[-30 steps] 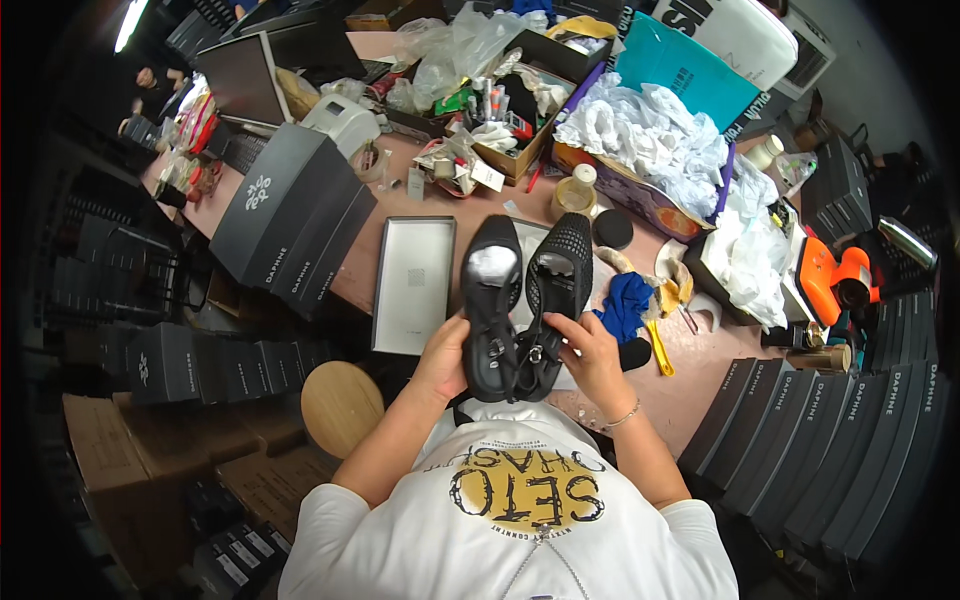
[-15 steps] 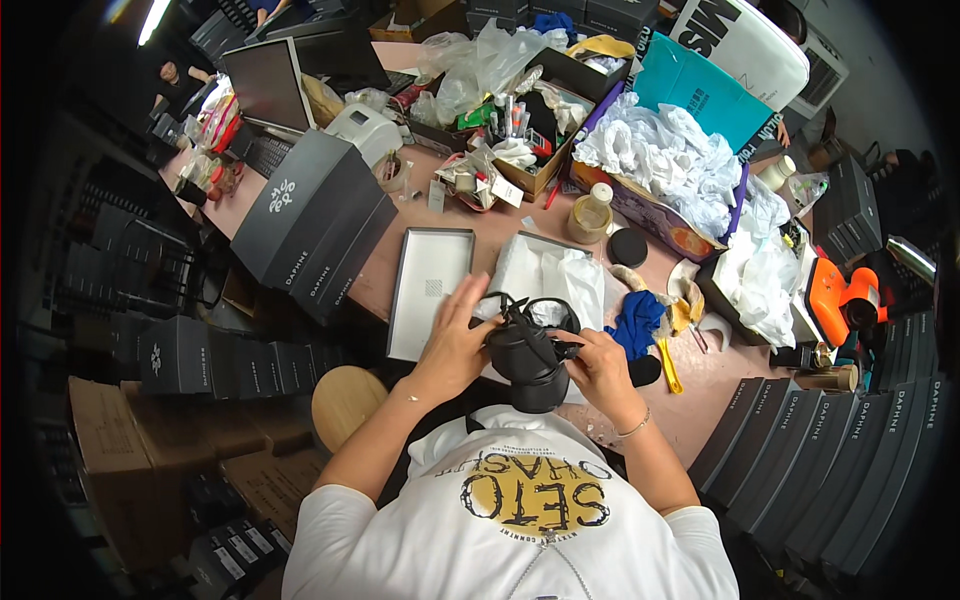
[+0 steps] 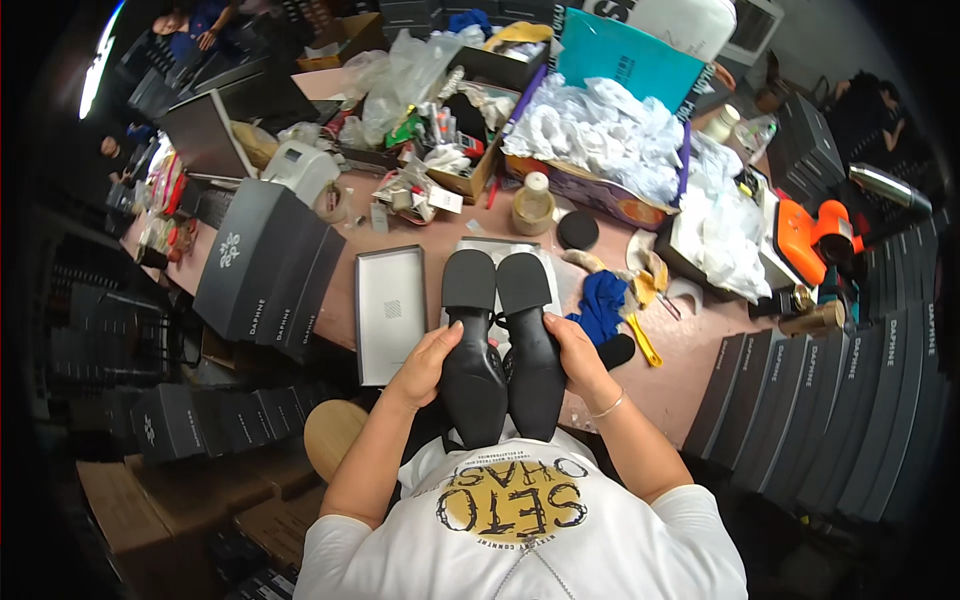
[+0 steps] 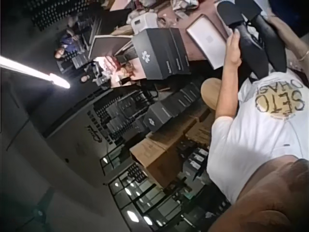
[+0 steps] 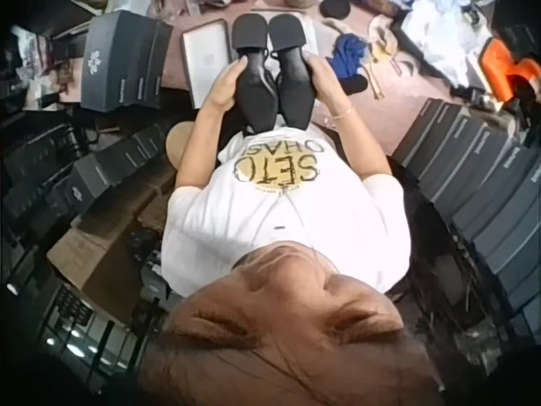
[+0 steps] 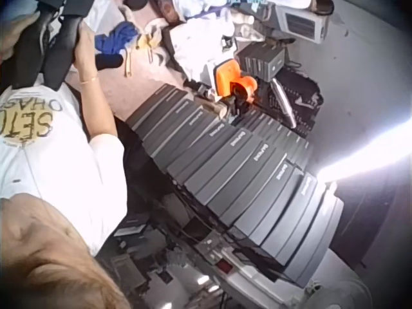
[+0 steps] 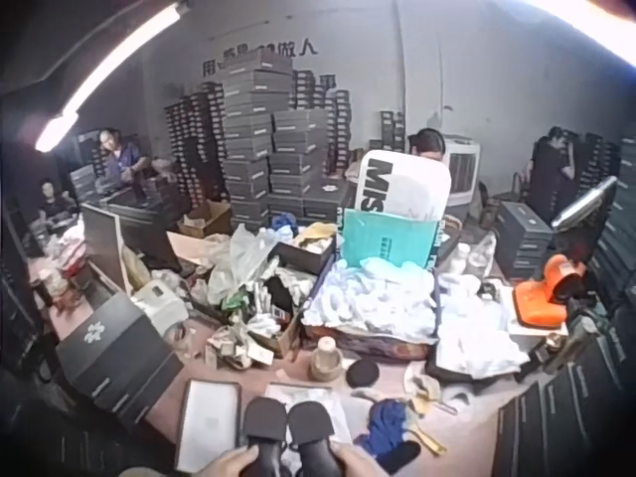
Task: The recorder is inspecting, cleaning, and packaging shoes into boxes with protective tissue paper.
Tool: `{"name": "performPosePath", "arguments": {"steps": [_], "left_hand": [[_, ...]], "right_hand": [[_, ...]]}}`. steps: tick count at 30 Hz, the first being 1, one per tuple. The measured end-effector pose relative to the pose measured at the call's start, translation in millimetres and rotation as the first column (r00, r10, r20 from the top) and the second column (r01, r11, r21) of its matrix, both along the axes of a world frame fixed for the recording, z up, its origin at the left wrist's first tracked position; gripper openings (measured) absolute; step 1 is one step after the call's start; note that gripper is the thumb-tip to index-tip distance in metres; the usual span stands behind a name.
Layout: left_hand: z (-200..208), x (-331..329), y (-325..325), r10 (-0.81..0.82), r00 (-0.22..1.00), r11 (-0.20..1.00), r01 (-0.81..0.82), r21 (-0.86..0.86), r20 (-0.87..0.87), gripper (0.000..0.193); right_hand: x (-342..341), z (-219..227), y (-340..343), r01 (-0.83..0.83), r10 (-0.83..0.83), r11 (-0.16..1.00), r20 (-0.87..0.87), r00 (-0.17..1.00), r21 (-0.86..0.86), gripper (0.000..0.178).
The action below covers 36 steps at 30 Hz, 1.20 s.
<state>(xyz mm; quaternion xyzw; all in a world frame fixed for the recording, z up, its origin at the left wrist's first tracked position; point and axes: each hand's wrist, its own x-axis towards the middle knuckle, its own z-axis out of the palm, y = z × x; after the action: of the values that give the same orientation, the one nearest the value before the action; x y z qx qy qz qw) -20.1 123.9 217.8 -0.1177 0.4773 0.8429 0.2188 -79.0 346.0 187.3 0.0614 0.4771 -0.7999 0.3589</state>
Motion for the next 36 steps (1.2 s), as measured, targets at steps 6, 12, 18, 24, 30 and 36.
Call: {"name": "performPosePath", "arguments": {"steps": [6, 12, 18, 24, 30, 36], "left_hand": [[-16, -5, 18, -0.006, 0.997, 0.996, -0.001, 0.093, 0.079, 0.046], [-30, -11, 30, -0.054, 0.992, 0.992, 0.040, 0.122, 0.113, 0.052], [-20, -17, 29, -0.121, 0.992, 0.991, 0.118, 0.067, 0.043, 0.060], [-1, -21, 6, -0.347, 0.926, 0.793, 0.204, -0.574, -0.150, 0.039], [14, -14, 31, -0.964, 0.250, -0.106, -0.052, -0.993, 0.090, 0.024], [6, -67, -15, -0.428, 0.694, 0.539, -0.318, -0.780, -0.579, 0.038]], "right_hand": [[16, -10, 18, 0.065, -0.067, 0.997, 0.063, 0.996, 0.035, 0.040], [37, -17, 65, 0.259, -0.236, 0.946, -0.133, 0.963, 0.195, 0.023], [48, -124, 210, 0.650, -0.032, 0.147, -0.653, 0.756, 0.745, 0.028], [14, -72, 182, 0.622, 0.307, -0.065, -0.577, 0.756, 0.780, 0.039], [-11, 19, 34, -0.488, 0.776, 0.630, -0.477, 0.412, 0.604, 0.080], [18, -18, 69, -0.512, 0.508, 0.851, -0.065, 0.859, -0.117, 0.082]]}}
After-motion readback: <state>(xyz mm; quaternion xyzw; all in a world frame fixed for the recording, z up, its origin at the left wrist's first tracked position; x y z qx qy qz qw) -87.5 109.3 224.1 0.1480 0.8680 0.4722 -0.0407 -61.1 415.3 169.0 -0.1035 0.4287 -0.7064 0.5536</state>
